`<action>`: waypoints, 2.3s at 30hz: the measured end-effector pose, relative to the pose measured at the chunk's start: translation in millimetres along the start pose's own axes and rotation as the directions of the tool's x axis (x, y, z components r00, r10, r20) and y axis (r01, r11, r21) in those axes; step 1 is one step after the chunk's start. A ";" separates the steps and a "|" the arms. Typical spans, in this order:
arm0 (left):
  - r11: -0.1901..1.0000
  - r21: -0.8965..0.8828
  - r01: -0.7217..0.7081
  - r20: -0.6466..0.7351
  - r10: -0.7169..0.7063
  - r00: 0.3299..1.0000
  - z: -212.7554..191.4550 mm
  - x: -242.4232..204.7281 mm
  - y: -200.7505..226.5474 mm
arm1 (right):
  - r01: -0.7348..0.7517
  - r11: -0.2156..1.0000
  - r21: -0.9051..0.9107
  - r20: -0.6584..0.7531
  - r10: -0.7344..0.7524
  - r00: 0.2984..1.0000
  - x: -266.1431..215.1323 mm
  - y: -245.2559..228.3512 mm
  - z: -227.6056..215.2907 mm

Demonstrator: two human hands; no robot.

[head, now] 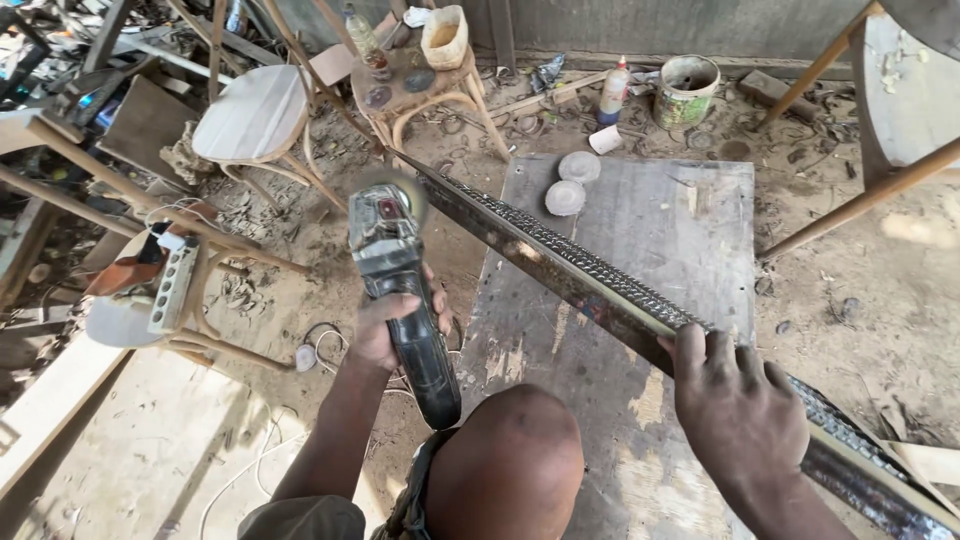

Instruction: Polishing a metal grate using an angle grinder with a wire brush attachment

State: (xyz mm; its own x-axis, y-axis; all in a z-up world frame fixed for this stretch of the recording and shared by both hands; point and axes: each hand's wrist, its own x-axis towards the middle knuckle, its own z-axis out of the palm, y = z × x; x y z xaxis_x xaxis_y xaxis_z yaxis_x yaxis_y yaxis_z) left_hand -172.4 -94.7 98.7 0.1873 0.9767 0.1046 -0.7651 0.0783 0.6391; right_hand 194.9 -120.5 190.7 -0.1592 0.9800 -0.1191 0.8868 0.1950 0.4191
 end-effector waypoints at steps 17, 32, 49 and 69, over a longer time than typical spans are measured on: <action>0.951 -0.240 0.197 0.022 -0.198 0.980 -47.4 -54.0 11.7 | 0.151 0.988 -0.021 0.070 -0.150 0.986 -42.6 -41.7 35.1; 0.986 -0.167 -0.007 0.050 0.016 0.999 -81.9 -99.9 16.3 | -0.047 0.995 0.089 0.119 0.036 0.992 -100.6 -93.3 100.1; 0.973 -0.144 -0.182 -0.024 0.180 0.983 -116.6 -108.2 16.2 | 0.150 0.942 0.299 0.262 -0.233 0.937 -27.6 -60.9 134.6; 0.949 -0.315 -0.007 0.097 0.039 0.994 -75.1 -30.6 -41.9 | -0.028 0.992 -0.124 0.300 0.064 0.952 48.6 3.1 48.4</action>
State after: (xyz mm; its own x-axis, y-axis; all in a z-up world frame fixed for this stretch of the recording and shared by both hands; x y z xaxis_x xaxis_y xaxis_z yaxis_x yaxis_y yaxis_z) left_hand -192.4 -112.8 11.5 0.2163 0.9549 0.2033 -0.9215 0.1309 0.3656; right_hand 210.9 -74.2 142.6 0.0354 0.9335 -0.3567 0.8303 0.1712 0.5304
